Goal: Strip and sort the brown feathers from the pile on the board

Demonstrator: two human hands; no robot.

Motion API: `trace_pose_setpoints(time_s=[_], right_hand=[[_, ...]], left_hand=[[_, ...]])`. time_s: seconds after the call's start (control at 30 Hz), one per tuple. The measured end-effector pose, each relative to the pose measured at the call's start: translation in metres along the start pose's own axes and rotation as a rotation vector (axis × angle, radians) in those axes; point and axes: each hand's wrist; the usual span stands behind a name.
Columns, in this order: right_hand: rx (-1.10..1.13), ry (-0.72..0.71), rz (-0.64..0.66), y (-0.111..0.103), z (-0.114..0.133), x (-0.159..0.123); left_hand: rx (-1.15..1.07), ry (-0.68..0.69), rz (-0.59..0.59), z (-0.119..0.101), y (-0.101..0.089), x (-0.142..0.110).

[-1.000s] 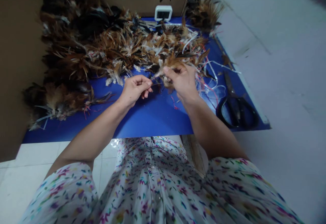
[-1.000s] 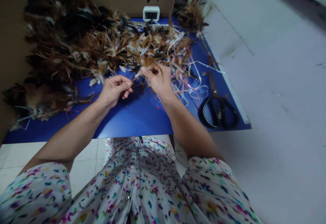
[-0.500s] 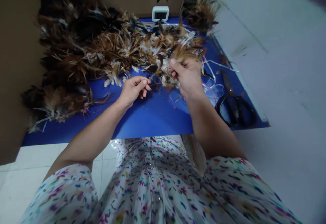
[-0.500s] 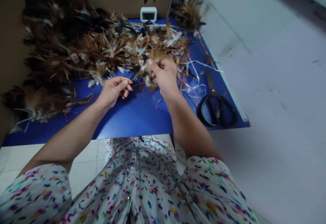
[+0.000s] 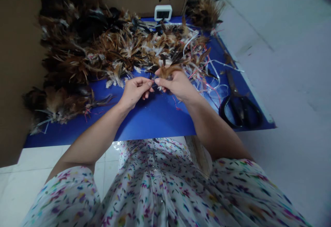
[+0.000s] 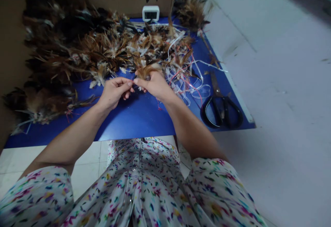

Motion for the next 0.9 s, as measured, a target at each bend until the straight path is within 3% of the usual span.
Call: trace_pose_setpoints(time_s=[0.1, 0.23, 0.43, 0.7, 0.9], right_hand=[[-0.089, -0.034, 0.066, 0.004, -0.006, -0.001], [-0.189, -0.123, -0.013, 0.002, -0.013, 0.003], [-0.103, -0.071, -0.069, -0.005, -0.004, 0.004], [-0.129, -0.062, 0.049, 0.002, -0.003, 0.001], [-0.142, -0.070, 0.013, 0.005, -0.001, -0.003]], left_hand=[[0.027, 0.025, 0.006, 0.000, 0.001, -0.001], [0.014, 0.028, 0.028, 0.000, 0.001, -0.002], [0.010, 0.018, 0.002, -0.002, 0.001, -0.002], [-0.010, -0.074, 0.043, -0.006, 0.002, -0.005], [0.017, -0.026, 0.053, -0.002, 0.001, -0.002]])
Point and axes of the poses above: each hand's wrist, its own x-axis towards the middle knuckle, its own y-axis out of the palm, z = x × y, and after that the axes turned 12 degrees about x, right-handed
